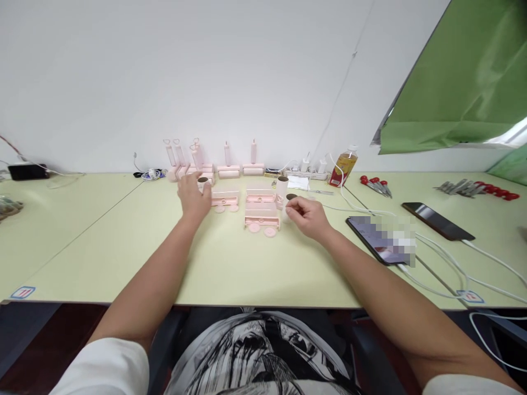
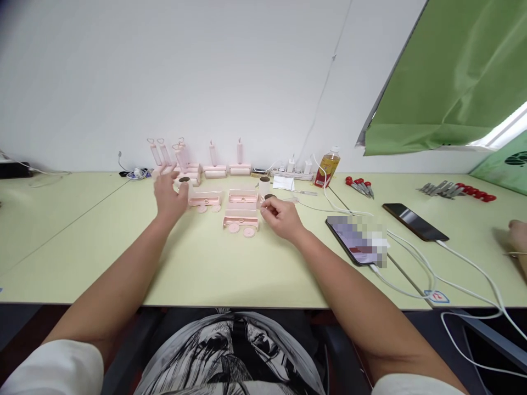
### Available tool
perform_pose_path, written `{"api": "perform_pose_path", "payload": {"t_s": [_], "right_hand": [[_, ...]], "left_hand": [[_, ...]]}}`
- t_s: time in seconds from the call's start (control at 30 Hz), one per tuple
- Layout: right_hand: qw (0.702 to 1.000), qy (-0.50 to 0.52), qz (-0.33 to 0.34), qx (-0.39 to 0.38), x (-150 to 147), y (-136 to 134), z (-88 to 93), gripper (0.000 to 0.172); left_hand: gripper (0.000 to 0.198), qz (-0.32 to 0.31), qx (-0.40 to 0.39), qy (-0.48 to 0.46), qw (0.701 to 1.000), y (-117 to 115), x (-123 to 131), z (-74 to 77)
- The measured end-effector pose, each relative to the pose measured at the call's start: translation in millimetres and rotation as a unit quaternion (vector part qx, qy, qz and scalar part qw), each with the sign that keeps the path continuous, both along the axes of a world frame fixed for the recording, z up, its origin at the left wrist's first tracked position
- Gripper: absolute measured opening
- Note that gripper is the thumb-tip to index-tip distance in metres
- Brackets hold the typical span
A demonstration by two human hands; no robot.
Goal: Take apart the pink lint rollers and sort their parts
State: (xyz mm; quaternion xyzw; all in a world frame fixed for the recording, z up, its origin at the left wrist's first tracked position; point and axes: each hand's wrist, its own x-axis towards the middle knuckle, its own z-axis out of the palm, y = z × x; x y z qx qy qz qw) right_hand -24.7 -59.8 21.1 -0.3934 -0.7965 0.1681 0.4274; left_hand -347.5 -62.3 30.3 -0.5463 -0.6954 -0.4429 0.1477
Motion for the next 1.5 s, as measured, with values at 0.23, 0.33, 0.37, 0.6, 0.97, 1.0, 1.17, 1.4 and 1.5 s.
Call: {"api": "perform_pose_path", "payload": {"t_s": [0.23,0.33,0.37,0.6,0.97,1.0,1.17,1.4,1.5], "right_hand": [[0.986,-0.074,0.142,-0.045,-4.0,1.4,-6.8,0.015],[0.968,-0.125,0.191,-0.101,-5.8,-1.8,-7.5,0.018],[0.961,-0.145,0.204,-0.12,-6.5,-3.0,-7.5,0.019],[0.924,-0.232,0.244,-0.183,-9.4,-3.7,-10.8,0.019],[0.937,-0.226,0.207,-0.167,-7.3,-1.2,-11.9,0.021],[0.94,-0.219,0.204,-0.164,-6.7,-1.2,-10.7,0.021],[0.992,-0.053,0.098,-0.067,0.2,3.3,-3.9,0.019],[0.988,0.122,-0.084,0.034,8.0,18.3,-4.6,0.014],[0.989,0.097,-0.102,0.038,5.8,22.2,-8.8,0.02]], "left_hand": [[0.052,0.031,-0.14,-0.107,0.984,9.1,-28.4,-5.5],[0.051,0.024,-0.168,-0.104,0.98,11.2,-24.9,-9.2],[0.05,0.026,-0.171,-0.099,0.98,11.5,-24.0,-9.7],[0.047,0.026,-0.135,-0.087,0.987,8.5,-20.0,-6.0],[0.024,-0.156,0.082,0.037,0.984,-10.7,20.5,-2.0],[0.023,-0.2,0.068,0.041,0.977,-13.2,26.5,-4.3],[0.021,-0.381,-0.085,0.098,0.916,-26.1,55.6,-15.6],[0.029,-0.421,-0.215,0.142,0.87,-34.8,69.8,-19.3],[0.03,-0.429,-0.239,0.135,0.86,-34.7,68.3,-20.7]]}}
